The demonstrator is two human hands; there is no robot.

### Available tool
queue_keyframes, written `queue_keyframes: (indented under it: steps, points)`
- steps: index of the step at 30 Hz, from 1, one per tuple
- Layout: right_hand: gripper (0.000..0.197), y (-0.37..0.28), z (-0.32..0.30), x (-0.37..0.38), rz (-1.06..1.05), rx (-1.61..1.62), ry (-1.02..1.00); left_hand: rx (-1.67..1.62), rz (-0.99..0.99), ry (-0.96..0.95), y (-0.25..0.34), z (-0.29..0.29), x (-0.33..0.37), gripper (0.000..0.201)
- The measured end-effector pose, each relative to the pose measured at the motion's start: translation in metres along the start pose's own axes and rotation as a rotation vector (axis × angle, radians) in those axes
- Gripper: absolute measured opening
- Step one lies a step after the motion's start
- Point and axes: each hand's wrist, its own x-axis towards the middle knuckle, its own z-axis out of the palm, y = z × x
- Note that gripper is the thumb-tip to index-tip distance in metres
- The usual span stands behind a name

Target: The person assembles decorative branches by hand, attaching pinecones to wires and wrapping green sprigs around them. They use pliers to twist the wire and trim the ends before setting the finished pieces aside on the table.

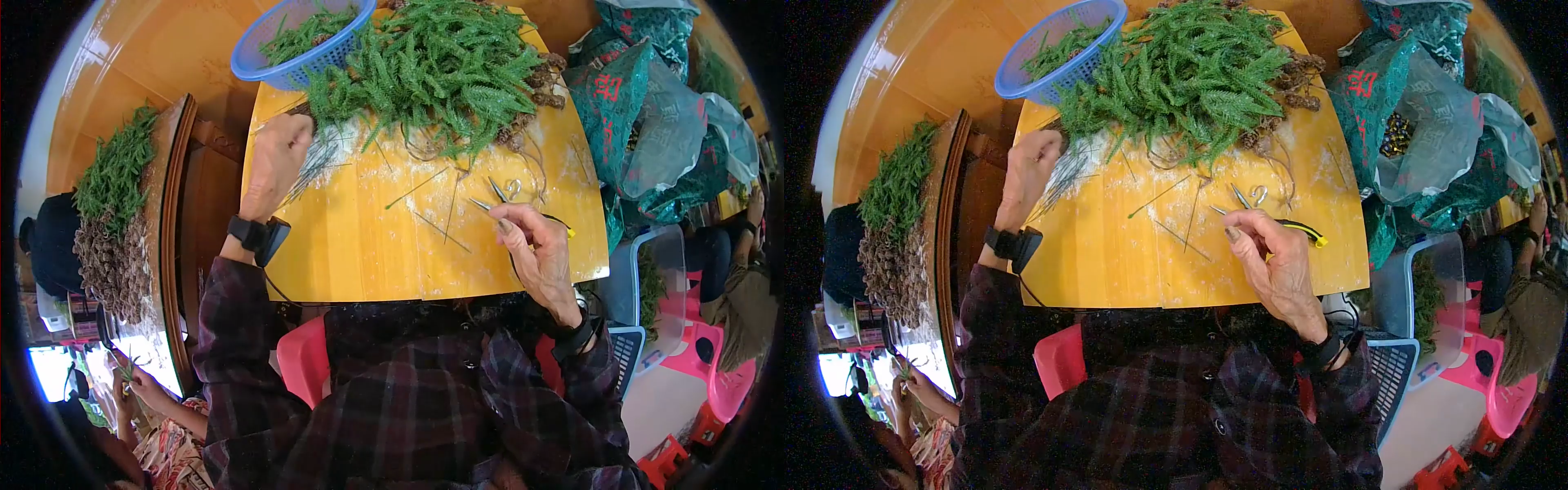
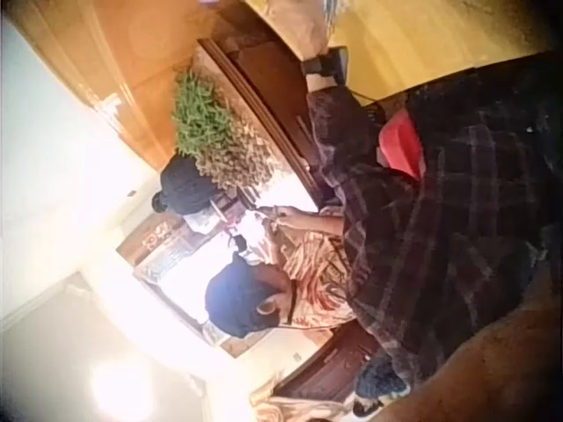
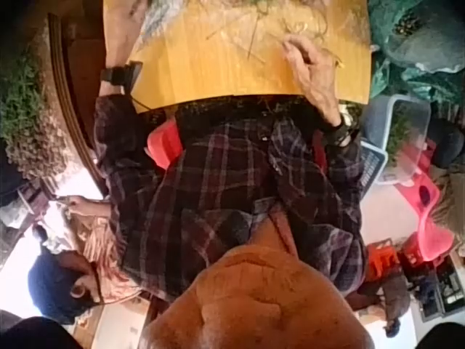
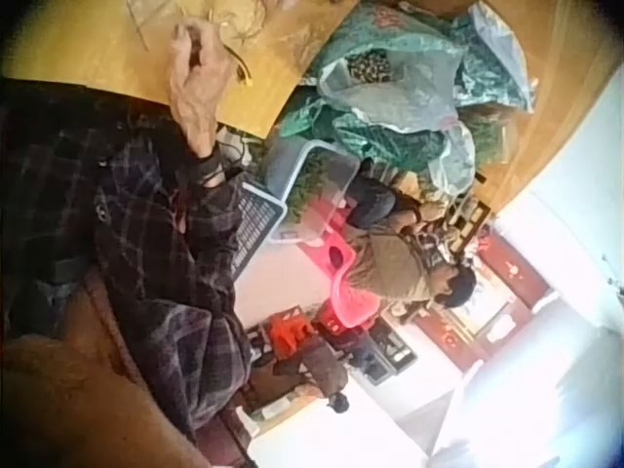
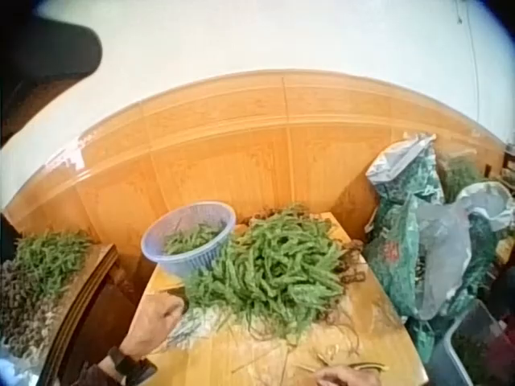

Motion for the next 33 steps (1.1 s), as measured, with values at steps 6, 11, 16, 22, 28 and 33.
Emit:
queue_keyframes:
  steps: [6,11,16,22,28,33]
  points:
    - [0.016,-0.001,-0.003,-0.002,0.033,-0.025,-0.027,0.239,0.305,-0.080,0.013,0.026,-0.003,0.015]
    - [0.015,-0.003,-0.006,-0.001,0.062,-0.048,-0.079,0.276,0.335,-0.100,0.011,0.024,0.001,0.015]
    - [0.013,-0.002,-0.009,-0.001,-0.032,-0.058,-0.061,0.185,0.310,0.000,0.049,0.008,-0.003,0.015]
    - [0.012,-0.016,-0.007,0.002,-0.072,-0.050,-0.090,-0.270,0.260,-0.095,0.118,0.011,-0.034,0.017]
    - [0.017,-0.008,-0.002,-0.009,-0.196,-0.096,-0.195,-0.792,0.037,-0.482,0.177,0.029,-0.042,0.011]
    - [0.012,-0.004,0.000,-0.007,-0.288,-0.151,-0.150,-0.868,-0.120,-0.553,0.183,0.034,-0.041,0.012]
